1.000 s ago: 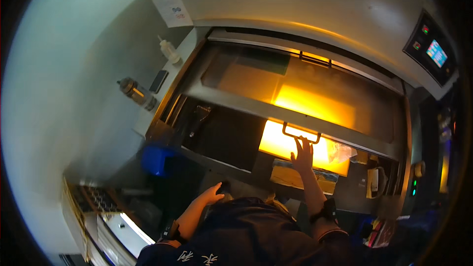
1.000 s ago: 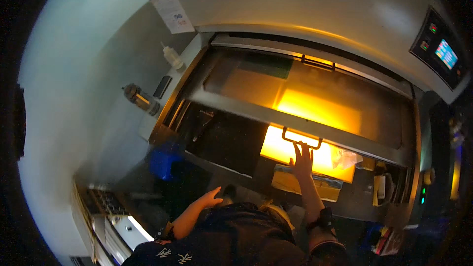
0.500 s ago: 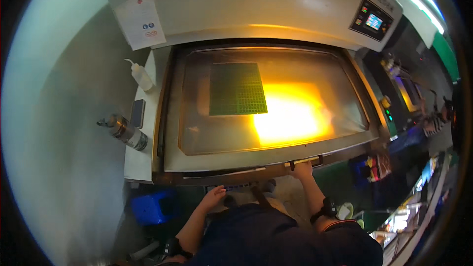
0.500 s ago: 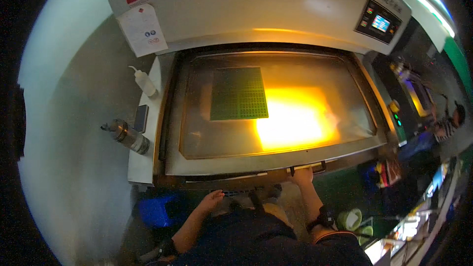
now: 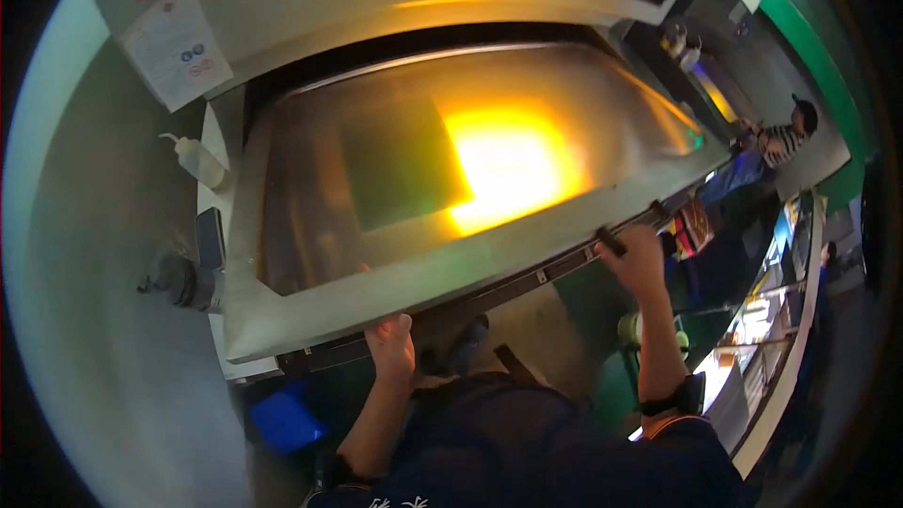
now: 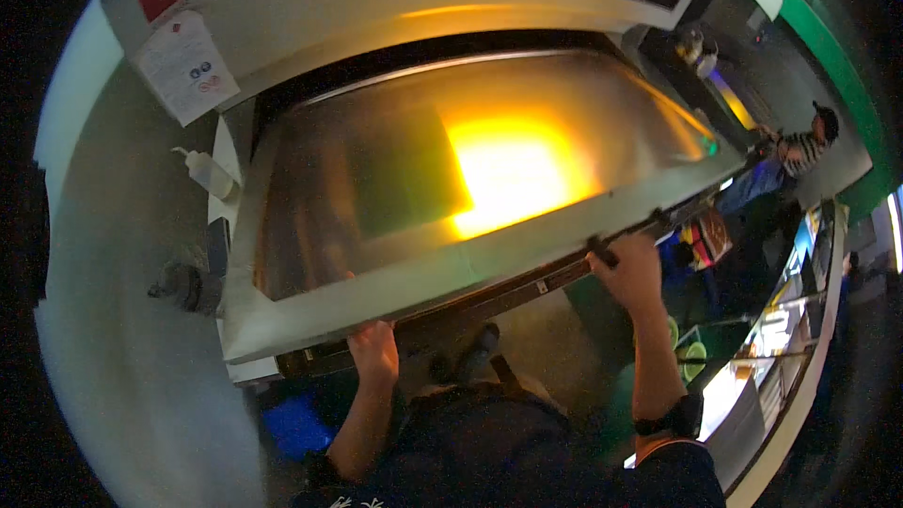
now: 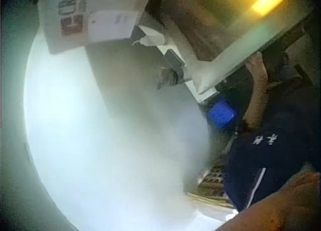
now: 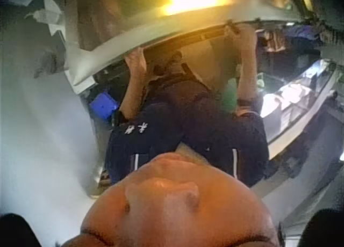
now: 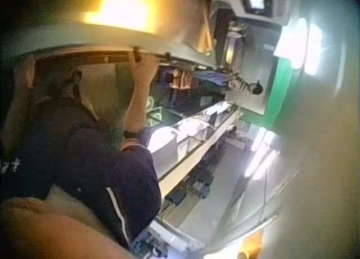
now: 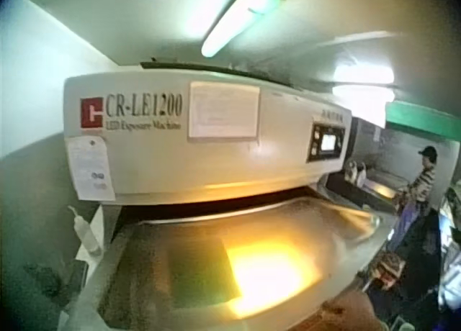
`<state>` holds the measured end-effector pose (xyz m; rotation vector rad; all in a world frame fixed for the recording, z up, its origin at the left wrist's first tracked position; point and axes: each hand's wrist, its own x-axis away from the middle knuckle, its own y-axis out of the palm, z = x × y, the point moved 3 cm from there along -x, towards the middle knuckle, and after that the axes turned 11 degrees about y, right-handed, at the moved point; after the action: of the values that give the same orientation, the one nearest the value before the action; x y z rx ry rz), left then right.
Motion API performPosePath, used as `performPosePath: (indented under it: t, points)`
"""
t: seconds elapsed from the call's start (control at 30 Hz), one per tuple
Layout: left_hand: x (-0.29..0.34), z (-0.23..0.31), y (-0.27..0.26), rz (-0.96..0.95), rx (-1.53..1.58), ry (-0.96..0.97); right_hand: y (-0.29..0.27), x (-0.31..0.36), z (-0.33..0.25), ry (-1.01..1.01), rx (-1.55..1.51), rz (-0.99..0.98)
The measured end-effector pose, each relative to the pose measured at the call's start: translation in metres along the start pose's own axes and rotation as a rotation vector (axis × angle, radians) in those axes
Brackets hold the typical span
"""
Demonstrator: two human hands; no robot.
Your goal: The recorder places circuit boards into a UV LED exposure machine, closes the lid, and operates the touchscreen controls.
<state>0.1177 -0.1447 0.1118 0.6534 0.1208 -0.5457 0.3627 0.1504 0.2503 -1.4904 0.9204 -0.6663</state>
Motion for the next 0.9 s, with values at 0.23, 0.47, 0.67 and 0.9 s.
performPosePath:
  t: [0.23,0.47,0.67,0.9]
  points:
    - [-0.088,0.058,0.06,-0.122,0.22,0.323,0.052,0.011,-0.049,-0.632,-0.436,0.587]
    - [-0.13,0.089,0.099,-0.303,0.129,0.454,0.26,-0.099,-0.121,-0.405,-0.051,-0.168]
    - [-0.157,0.121,0.12,-0.079,0.004,0.346,0.302,-0.19,-0.041,0.142,-0.079,-0.127]
    - [-0.192,0.14,0.158,0.039,0.306,0.354,0.337,-0.218,0.0,0.303,-0.11,-0.021]
